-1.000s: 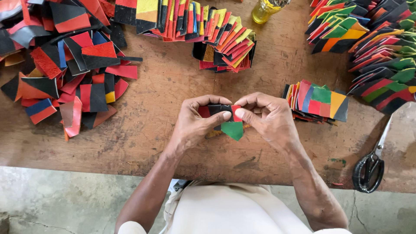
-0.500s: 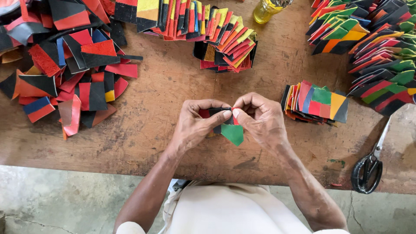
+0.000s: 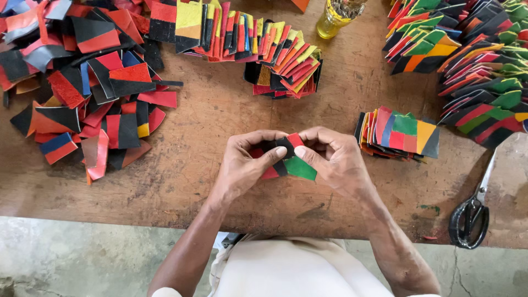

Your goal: The person sits at a wooden workbench and assembles small colorful foam pieces into patchwork panels, aligning pieces edge to edge by hand and stacking the finished panels with other completed stacks on the table. Loose foam pieces are picked one at a time from piles around the work area.

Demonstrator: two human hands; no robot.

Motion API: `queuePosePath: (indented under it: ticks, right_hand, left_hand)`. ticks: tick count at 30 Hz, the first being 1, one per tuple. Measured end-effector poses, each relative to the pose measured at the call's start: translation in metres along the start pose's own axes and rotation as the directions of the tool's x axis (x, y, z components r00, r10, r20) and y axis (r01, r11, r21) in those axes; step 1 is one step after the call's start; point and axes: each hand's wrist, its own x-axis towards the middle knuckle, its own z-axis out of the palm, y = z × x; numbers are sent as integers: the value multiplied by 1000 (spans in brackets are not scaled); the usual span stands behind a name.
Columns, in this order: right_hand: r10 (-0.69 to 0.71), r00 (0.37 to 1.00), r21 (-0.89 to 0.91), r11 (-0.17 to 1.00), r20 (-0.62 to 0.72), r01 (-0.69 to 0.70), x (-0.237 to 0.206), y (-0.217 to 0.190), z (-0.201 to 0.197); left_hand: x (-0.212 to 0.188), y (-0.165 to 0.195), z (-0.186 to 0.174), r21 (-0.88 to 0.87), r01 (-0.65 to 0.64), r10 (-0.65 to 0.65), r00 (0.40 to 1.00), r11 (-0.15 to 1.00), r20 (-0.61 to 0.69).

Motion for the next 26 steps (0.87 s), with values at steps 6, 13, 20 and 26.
queuePosePath:
  ticks: [6, 13, 20, 26]
  right_hand:
    - [69, 993, -153, 985, -100, -84, -10, 15, 4]
    - [-40, 996, 196, 980, 77, 24, -22, 4, -17]
    - [-98, 968, 123, 984, -231, 128, -36, 5, -49]
    - [-140, 952, 136, 974, -274, 183, -53, 2, -86]
  left_hand:
    - [-8, 6, 14, 268, -32, 51, 997, 963, -63]
    - [-11, 20, 31, 96, -72, 88, 981, 993, -174]
    - [-4, 16, 47, -137, 65, -55, 996, 988, 77]
    - [7, 1, 58, 763, -383, 381, 904, 522, 193]
